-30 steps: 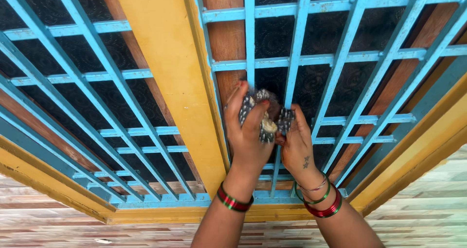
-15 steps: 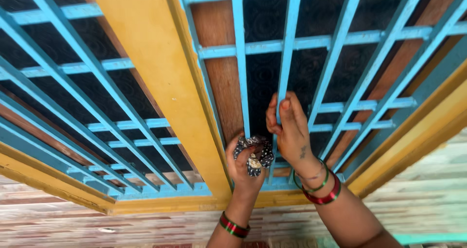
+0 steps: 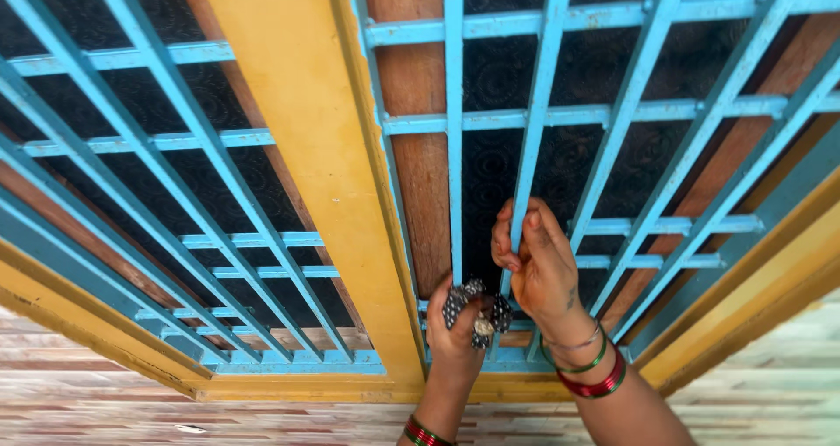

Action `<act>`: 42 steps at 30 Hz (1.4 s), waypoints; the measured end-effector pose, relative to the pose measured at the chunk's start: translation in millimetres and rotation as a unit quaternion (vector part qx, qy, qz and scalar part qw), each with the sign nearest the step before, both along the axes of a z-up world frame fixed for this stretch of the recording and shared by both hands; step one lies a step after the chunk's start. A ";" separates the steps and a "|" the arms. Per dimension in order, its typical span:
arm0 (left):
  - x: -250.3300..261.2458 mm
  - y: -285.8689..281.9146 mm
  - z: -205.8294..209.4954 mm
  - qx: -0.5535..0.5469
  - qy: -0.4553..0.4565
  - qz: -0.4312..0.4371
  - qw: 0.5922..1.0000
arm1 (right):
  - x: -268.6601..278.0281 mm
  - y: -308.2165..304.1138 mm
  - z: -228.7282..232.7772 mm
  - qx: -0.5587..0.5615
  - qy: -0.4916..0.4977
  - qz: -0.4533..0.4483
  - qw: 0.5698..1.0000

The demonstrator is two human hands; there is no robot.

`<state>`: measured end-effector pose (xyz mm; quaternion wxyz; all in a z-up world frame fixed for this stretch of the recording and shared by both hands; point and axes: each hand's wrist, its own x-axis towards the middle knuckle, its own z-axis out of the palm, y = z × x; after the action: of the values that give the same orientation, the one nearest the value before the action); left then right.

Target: The person cleans a blue window grill with a cloth by hand, wiping the horizontal and vertical bars repeatedly.

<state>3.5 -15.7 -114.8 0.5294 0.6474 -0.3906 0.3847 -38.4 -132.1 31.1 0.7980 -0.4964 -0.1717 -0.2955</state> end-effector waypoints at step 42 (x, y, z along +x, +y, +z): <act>27.2 -20.5 64.7 0.030 -0.108 0.099 0.989 | -68.6 -43.3 76.1 -0.448 -0.075 -0.723 0.521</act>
<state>30.8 -36.2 -50.1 0.4237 0.6530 -0.3912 0.4909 -107.0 -175.4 107.1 -0.0325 -0.7181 0.0773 -0.6909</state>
